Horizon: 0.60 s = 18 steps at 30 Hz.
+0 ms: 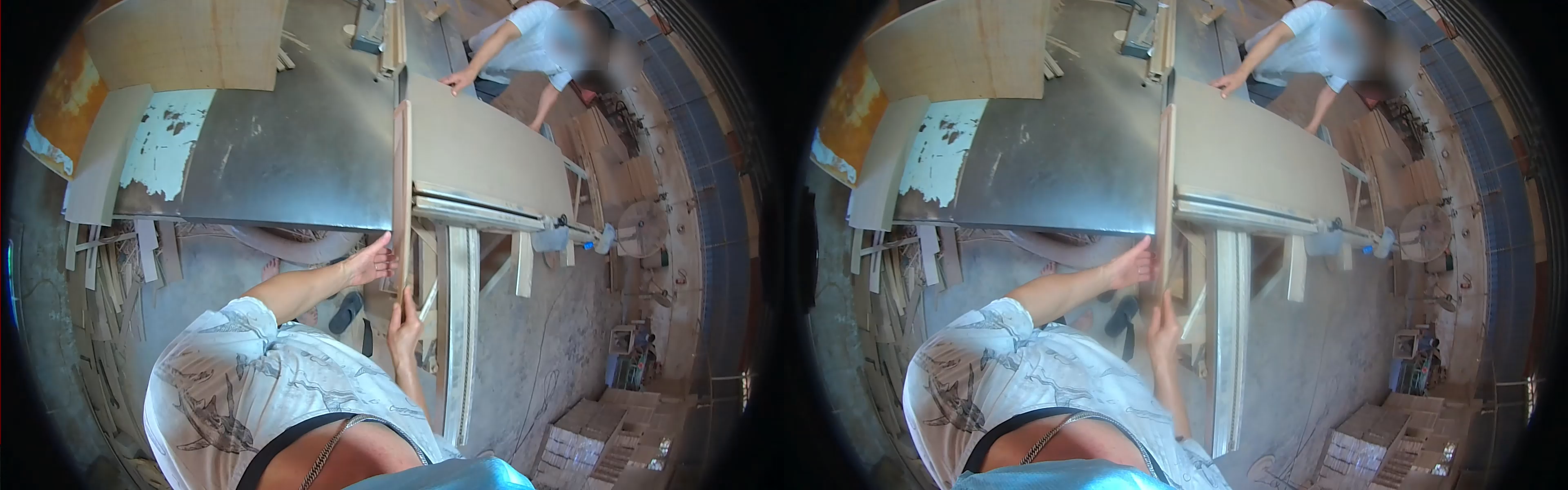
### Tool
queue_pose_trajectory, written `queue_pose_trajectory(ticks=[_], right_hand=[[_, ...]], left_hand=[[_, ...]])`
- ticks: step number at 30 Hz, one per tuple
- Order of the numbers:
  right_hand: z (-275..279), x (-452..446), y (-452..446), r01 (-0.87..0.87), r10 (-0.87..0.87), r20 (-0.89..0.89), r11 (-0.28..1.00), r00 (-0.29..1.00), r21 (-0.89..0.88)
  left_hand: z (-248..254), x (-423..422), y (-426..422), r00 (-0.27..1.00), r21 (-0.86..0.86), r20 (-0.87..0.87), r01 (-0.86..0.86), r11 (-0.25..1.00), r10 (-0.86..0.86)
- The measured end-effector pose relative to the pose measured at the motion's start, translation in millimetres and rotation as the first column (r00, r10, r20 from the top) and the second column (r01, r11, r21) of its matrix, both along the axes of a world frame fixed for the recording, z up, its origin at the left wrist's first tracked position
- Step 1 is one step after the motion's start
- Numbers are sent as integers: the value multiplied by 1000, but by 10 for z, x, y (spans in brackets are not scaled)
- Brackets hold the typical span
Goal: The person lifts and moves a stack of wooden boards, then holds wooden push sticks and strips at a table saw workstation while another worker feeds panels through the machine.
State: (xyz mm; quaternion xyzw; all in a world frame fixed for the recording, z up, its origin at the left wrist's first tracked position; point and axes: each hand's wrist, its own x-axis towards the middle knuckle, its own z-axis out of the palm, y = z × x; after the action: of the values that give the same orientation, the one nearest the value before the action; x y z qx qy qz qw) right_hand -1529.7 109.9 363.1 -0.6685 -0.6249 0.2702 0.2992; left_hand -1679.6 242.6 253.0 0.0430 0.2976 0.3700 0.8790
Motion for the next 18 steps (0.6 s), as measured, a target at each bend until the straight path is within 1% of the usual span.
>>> queue_pose_trajectory(ticks=[1,3,5,6,7,8,9,11,12,13,15,16,18], right_hand=[[41,60,-202,12,-12,0,1000,1000,-5],[122,170,-479,13,-13,4,1000,1000,10],[210,206,-555,17,-17,-15,1000,1000,26],[279,215,-538,25,-24,-31,999,999,33],[342,223,-518,31,-29,-48,999,998,37],[391,236,-451,34,-32,-71,999,997,33],[406,247,-362,27,-23,-29,992,999,126],[383,201,-146,-36,24,44,954,999,299],[353,170,-63,-33,14,57,937,998,348],[295,110,-2,-36,34,11,939,999,342],[210,8,84,-15,56,-113,941,992,338],[169,-108,83,1,69,-209,949,975,317],[90,-309,74,25,80,-368,962,926,273]], left_hand=[[71,122,-17,997,-8,73,-11,1000,11],[267,273,-174,999,-40,52,-14,999,16],[441,311,-359,1000,-58,17,-15,998,16],[504,336,-461,997,-11,-63,-33,999,32],[498,341,-537,997,54,-58,-41,998,44],[499,351,-585,977,90,-212,-13,996,32],[498,360,-604,932,121,-361,11,993,34],[498,308,-606,905,134,-420,-16,991,72],[572,225,-621,895,156,-440,2,988,67],[671,52,-608,881,174,-467,2,985,81],[978,-402,-695,892,164,-443,-19,986,91],[1097,-669,-774,923,158,-371,-41,987,98],[1124,-1210,-998,933,171,-353,-16,985,76]])
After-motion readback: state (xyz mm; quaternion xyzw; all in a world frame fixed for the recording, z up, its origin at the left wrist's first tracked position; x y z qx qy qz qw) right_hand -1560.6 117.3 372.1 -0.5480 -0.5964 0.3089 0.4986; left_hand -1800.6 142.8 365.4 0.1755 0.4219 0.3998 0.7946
